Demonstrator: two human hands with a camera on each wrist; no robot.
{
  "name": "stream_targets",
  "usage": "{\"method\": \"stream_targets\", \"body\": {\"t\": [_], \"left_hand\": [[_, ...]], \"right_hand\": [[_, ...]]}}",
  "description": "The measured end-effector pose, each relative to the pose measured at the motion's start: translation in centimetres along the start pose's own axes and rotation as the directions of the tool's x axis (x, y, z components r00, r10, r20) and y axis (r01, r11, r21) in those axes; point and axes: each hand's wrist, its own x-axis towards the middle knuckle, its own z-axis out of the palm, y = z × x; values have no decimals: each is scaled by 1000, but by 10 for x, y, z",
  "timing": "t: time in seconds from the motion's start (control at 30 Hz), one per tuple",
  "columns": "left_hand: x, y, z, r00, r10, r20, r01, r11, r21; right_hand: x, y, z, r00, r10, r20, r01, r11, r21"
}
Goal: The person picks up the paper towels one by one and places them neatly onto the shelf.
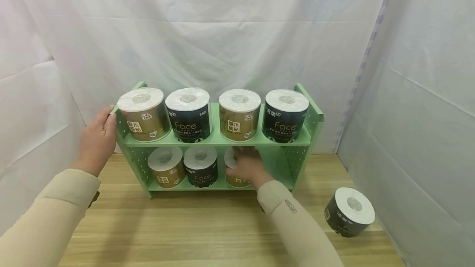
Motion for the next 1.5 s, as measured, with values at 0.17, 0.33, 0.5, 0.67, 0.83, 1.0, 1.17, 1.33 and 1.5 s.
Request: {"method": "stream_targets", "body": {"t": [0.17, 0.33, 0.5, 0.67, 0.83, 1.0, 1.17, 1.33, 1.5], "left_hand": [[0, -2, 1, 1000, 9, -6, -9, 1000, -1], [0, -2, 1, 1000, 4, 1, -4, 1000, 0], [0, -1, 0, 1000, -10, 12, 10, 1000, -1], [0, -2, 0, 1000, -2, 6, 2, 1000, -2], [0, -2, 1, 1000, 5, 2, -5, 1000, -2], [0, -2, 1, 1000, 15, -3, -15, 1000, -2], [0, -2, 1, 1000, 20, -5, -20, 1000, -8], [0, -2, 0, 1000, 18, -4, -18, 1000, -10], [0, -2, 1, 1000, 15, -3, -15, 1000, -8]], "right_hand": [[-8, 0, 1, 999, -14, -36, 14, 1000, 3], [-16, -1, 2, 995, -56, -87, 57, 998, 5], [-24, -3, 1, 990, -88, -112, 90, 996, 13], [-33, -6, -1, 987, -95, -128, 100, 994, 37], [-42, -8, -2, 974, -137, -180, 140, 990, 4], [-50, -8, -2, 961, -177, -215, 181, 983, 3], [-58, -7, -1, 951, -188, -244, 195, 981, 3], [-66, -6, -3, 949, -191, -251, 196, 981, -6], [-75, -5, -6, 961, -166, -222, 164, 986, -27]]}}
